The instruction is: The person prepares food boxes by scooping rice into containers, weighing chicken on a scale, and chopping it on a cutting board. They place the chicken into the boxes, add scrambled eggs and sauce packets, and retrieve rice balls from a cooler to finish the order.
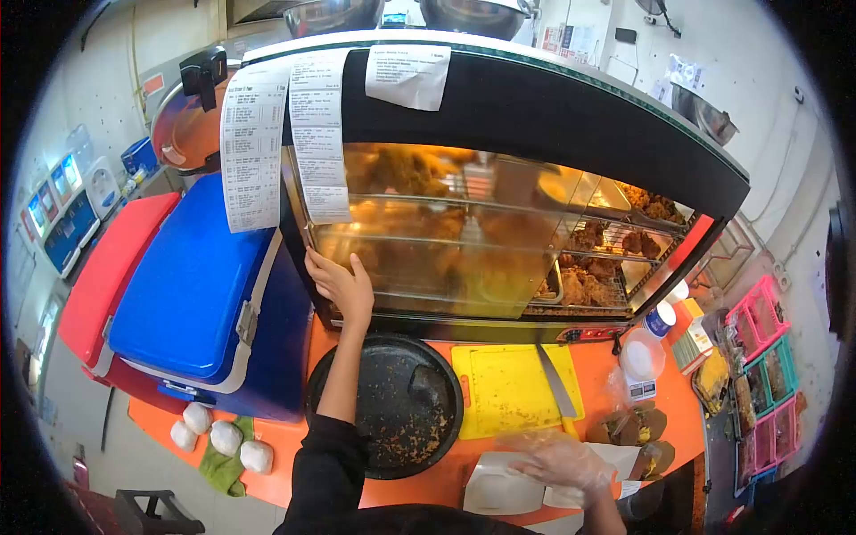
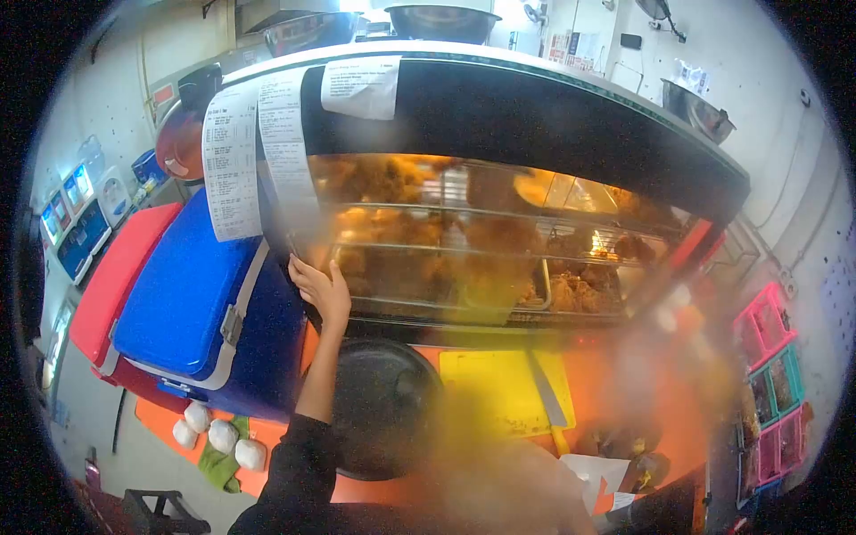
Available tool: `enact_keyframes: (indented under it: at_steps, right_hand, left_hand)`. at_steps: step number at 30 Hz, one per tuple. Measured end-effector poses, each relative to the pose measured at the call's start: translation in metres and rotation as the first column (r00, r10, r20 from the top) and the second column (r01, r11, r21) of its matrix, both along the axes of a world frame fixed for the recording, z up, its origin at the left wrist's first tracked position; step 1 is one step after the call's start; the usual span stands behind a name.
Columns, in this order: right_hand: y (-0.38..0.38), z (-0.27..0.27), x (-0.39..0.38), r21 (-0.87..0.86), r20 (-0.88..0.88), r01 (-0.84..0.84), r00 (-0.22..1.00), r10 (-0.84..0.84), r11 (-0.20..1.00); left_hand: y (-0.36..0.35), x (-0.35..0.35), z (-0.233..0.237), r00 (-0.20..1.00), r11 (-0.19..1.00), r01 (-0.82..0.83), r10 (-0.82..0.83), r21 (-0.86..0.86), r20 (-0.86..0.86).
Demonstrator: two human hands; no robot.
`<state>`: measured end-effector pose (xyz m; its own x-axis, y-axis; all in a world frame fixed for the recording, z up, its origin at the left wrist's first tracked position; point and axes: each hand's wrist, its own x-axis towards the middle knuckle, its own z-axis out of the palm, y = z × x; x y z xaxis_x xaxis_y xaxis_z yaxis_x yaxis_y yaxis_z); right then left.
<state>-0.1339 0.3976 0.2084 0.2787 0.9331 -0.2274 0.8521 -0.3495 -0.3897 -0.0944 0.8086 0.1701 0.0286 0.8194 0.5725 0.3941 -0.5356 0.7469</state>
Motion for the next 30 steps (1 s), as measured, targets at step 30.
enact_keyframes:
  at_steps: [30]
  right_hand:
    - [0.054, -0.009, -0.001, 0.102, 0.056, -0.115, 0.992, 0.109, 0.988]
  left_hand:
    - [0.014, -0.026, -0.007, 0.931, 0.949, 0.304, -0.278, -0.085, 0.237]
